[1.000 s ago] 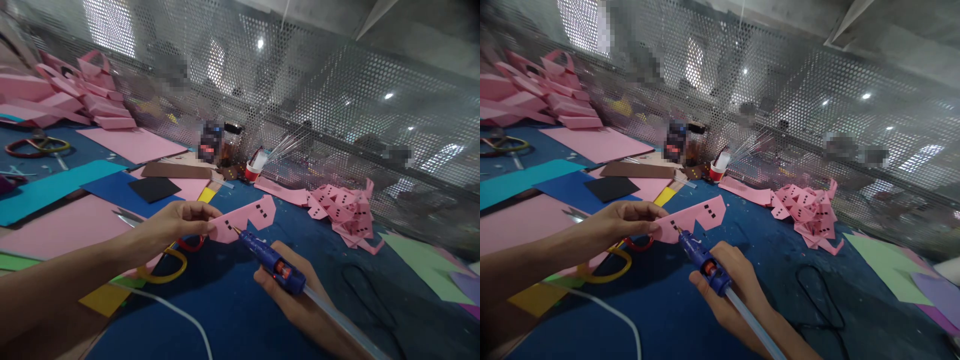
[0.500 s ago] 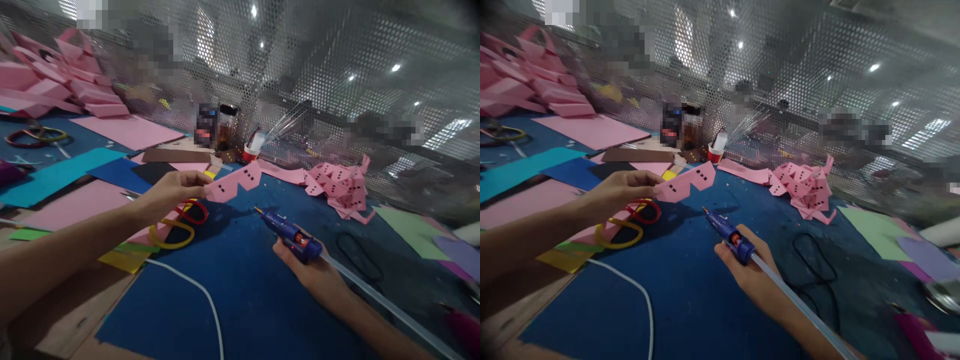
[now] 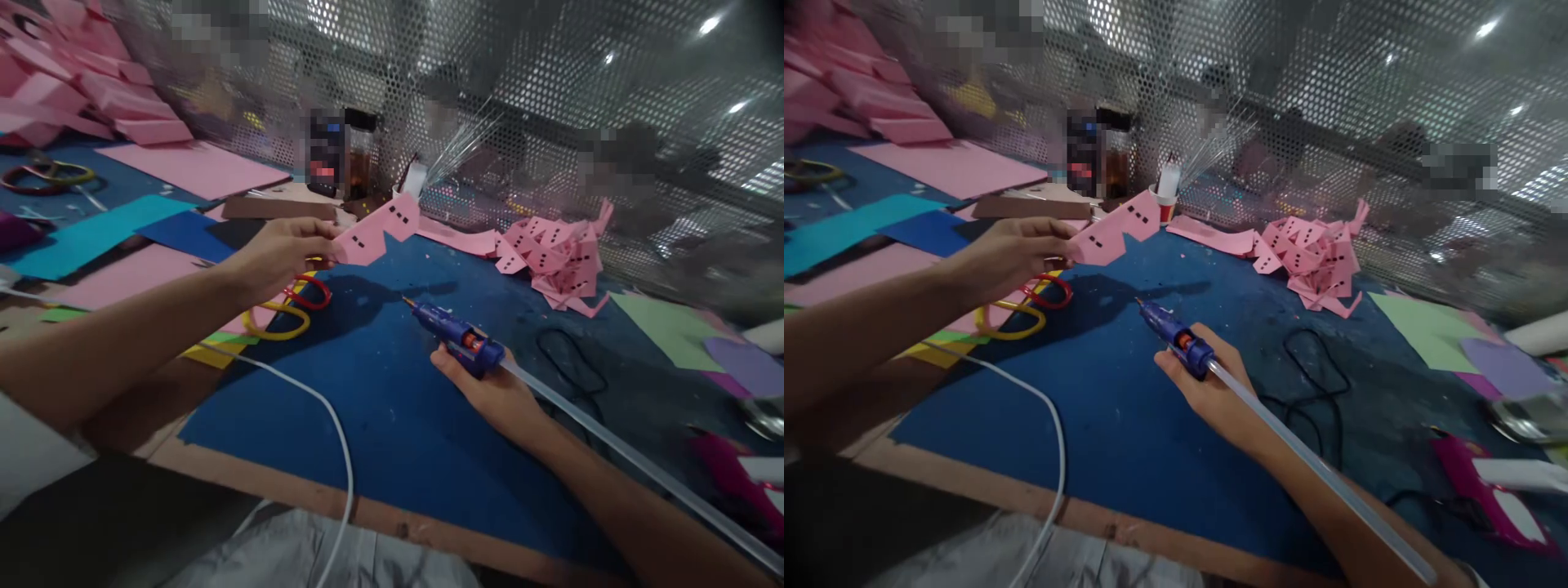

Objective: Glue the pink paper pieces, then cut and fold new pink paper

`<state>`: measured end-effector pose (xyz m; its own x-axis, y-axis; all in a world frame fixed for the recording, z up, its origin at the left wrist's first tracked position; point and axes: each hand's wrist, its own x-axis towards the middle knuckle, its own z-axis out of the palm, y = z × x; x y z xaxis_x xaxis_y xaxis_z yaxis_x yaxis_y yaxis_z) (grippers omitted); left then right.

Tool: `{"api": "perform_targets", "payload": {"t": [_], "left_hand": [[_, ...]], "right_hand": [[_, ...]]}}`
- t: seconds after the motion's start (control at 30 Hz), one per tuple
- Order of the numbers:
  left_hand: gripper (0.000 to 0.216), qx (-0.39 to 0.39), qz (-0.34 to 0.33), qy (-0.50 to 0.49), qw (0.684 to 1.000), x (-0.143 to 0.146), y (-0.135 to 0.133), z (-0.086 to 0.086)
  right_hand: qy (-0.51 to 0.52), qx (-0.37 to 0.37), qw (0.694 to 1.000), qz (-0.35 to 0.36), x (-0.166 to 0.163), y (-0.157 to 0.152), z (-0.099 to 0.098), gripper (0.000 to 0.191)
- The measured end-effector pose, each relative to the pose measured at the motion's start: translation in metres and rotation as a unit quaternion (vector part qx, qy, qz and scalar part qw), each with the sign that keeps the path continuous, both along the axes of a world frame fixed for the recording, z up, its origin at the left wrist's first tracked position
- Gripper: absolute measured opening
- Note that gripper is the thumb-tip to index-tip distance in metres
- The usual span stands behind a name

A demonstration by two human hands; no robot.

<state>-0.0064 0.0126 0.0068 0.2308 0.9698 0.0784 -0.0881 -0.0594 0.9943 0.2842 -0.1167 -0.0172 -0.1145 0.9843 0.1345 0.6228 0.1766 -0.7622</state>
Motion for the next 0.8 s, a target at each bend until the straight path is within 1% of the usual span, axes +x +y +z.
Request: {"api": "perform_targets", "payload": {"t": [0.1, 0.23, 0.33, 0.4, 0.5, 0.57, 0.67, 0.8], "left_hand": [[0.011, 0.01, -0.012, 0.004, 1.0, 0.016, -0.004, 0.003], [0.015, 0.022, -0.024, 0.022, 0.999, 0.026, -0.007, -0.001], [0.023, 0.033, -0.019, 0.038, 0.999, 0.024, -0.007, -0.007], [0.024, 0.051, -0.002, 0.051, 0.997, 0.02, -0.006, -0.009], [0.023, 0.08, 0.027, 0.059, 0.995, 0.017, -0.006, -0.008], [0.023, 0.078, 0.045, 0.063, 0.994, 0.015, -0.006, -0.007], [0.026, 0.068, 0.061, 0.067, 0.994, 0.013, -0.006, -0.006], [0.026, 0.064, 0.046, 0.085, 0.993, 0.012, -0.009, -0.009]], "right_hand": [[0.007, 0.01, 1.0, -0.004, 0.002, -0.002, 0.002, 0.035], [0.018, 0.02, 1.0, -0.015, 0.003, -0.004, 0.002, 0.036], [0.021, 0.024, 0.999, -0.023, 0.003, -0.004, 0.001, 0.037], [0.026, 0.029, 0.999, -0.024, 0.003, -0.003, 0.003, 0.037], [0.027, 0.038, 0.998, -0.03, 0.003, -0.002, 0.006, 0.035], [0.026, 0.049, 0.998, -0.041, 0.002, -0.002, 0.006, 0.032], [0.031, 0.066, 0.996, -0.055, 0.003, 0.0, 0.0, 0.029], [0.04, 0.073, 0.996, -0.039, 0.003, 0.006, -0.009, 0.027]]}}
